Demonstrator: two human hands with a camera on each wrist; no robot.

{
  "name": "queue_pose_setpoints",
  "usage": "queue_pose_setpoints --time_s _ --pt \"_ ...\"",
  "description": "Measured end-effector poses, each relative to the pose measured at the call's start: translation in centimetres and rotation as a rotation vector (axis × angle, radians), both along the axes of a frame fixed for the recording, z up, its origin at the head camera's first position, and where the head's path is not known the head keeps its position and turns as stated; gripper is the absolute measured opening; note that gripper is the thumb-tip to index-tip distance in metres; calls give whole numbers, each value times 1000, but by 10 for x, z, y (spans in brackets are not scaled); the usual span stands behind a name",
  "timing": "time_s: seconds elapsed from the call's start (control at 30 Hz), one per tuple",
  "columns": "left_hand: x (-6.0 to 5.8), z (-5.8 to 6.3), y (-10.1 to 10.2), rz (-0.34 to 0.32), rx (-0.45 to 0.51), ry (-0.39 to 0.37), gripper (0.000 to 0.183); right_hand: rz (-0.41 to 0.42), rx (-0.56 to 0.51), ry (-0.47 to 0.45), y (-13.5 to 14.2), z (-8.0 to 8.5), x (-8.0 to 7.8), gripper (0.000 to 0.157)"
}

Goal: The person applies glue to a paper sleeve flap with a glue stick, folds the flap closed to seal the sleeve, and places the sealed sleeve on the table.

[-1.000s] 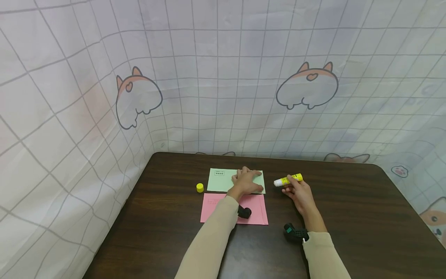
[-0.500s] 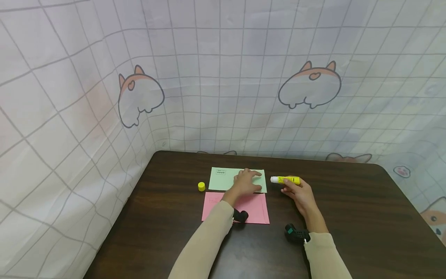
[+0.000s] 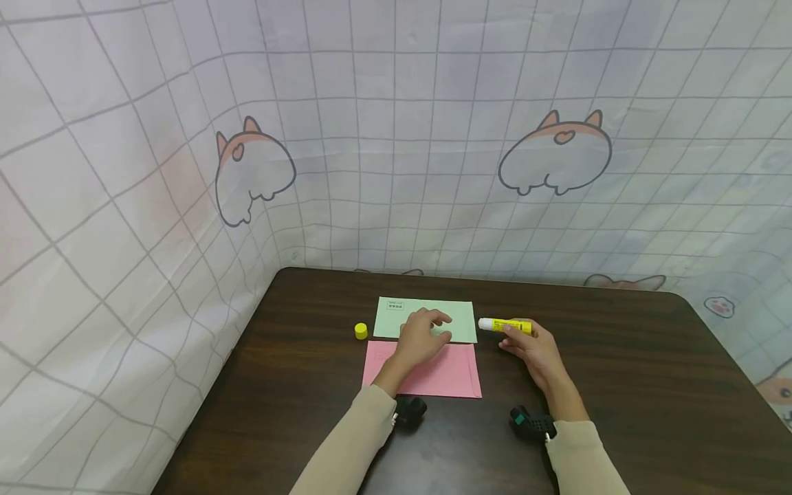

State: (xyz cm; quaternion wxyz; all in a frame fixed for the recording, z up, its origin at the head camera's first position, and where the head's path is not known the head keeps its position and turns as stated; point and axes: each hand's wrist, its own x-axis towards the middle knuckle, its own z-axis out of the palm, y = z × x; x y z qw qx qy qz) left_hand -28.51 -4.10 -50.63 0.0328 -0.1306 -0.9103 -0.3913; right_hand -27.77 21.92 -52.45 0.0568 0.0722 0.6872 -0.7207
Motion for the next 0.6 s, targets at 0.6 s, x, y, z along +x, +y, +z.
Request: queue_pose_setpoints --time_s 0.6 --pt "22 -4 -18 59 198 -39 17 56 -58 2 -17 8 2 24"
